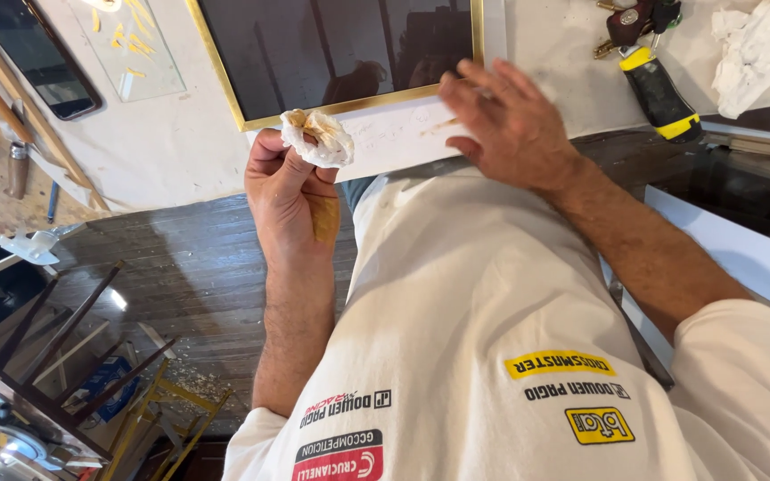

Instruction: Cleaning the glass of a picture frame using a cloth and cleaning solution

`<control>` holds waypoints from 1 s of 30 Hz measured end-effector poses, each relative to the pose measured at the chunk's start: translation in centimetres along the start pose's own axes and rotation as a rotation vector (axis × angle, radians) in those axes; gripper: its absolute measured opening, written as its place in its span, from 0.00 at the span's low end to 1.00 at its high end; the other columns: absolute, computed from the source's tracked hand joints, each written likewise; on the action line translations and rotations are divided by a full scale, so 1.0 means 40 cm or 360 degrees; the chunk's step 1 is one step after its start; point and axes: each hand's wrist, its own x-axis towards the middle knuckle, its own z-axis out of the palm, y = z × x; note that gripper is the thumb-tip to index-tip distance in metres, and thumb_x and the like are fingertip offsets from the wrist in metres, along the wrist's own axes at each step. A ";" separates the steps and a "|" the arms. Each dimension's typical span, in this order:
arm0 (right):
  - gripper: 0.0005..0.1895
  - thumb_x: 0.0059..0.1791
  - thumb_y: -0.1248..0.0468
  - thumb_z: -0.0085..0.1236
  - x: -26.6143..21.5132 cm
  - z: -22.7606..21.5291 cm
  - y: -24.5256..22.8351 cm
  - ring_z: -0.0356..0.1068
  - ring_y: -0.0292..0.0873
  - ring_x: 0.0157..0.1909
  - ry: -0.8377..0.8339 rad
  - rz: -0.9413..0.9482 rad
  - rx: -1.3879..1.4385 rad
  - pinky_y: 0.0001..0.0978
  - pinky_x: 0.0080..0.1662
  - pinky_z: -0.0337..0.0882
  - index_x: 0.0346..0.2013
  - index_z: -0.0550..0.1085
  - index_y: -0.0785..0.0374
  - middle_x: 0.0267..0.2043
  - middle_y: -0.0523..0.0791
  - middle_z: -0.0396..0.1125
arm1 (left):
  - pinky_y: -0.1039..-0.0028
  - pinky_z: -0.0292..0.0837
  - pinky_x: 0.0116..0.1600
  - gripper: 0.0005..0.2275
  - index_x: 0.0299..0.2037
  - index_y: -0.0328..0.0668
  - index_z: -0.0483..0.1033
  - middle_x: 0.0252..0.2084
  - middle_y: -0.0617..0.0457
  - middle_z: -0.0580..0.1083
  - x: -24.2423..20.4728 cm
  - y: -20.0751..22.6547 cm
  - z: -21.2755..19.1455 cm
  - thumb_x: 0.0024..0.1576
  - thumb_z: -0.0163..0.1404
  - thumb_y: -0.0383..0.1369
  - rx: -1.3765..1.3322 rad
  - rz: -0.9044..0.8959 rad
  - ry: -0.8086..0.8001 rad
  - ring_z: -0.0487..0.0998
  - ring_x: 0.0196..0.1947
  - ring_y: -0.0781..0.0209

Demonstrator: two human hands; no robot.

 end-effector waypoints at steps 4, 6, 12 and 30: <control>0.34 0.64 0.46 0.23 -0.044 -0.029 0.007 0.65 0.55 0.72 -0.0085 0.0051 0.0012 0.57 0.70 0.63 0.73 0.61 0.66 0.67 0.50 0.72 | 0.68 0.84 0.48 0.07 0.38 0.39 0.77 0.41 0.45 0.81 0.000 0.014 0.001 0.55 0.61 0.20 0.0038 0.0013 0.0001 0.84 0.43 0.54; 0.30 0.57 0.53 0.60 -0.092 -0.053 0.034 0.65 0.57 0.71 -0.0052 0.0238 0.0003 0.62 0.68 0.64 0.66 0.71 0.73 0.66 0.62 0.69 | 0.68 0.85 0.47 0.07 0.36 0.38 0.77 0.39 0.47 0.81 -0.001 0.020 0.005 0.55 0.61 0.20 0.0046 0.0026 0.0016 0.84 0.41 0.56; 0.41 0.55 0.72 0.64 -0.008 -0.058 0.041 0.58 0.59 0.78 -0.0060 0.0100 0.0343 0.56 0.76 0.56 0.73 0.47 0.74 0.77 0.63 0.53 | 0.67 0.84 0.48 0.07 0.38 0.38 0.77 0.41 0.45 0.81 -0.001 0.015 0.001 0.55 0.61 0.20 0.0043 0.0025 0.0001 0.84 0.43 0.54; 0.38 0.52 0.71 0.62 -0.009 -0.077 0.019 0.69 0.64 0.69 -0.0062 0.0377 0.0574 0.55 0.74 0.59 0.71 0.51 0.77 0.75 0.64 0.54 | 0.69 0.85 0.46 0.06 0.40 0.36 0.77 0.44 0.42 0.80 -0.015 0.027 -0.034 0.57 0.60 0.19 -0.0074 0.0052 -0.0027 0.84 0.46 0.51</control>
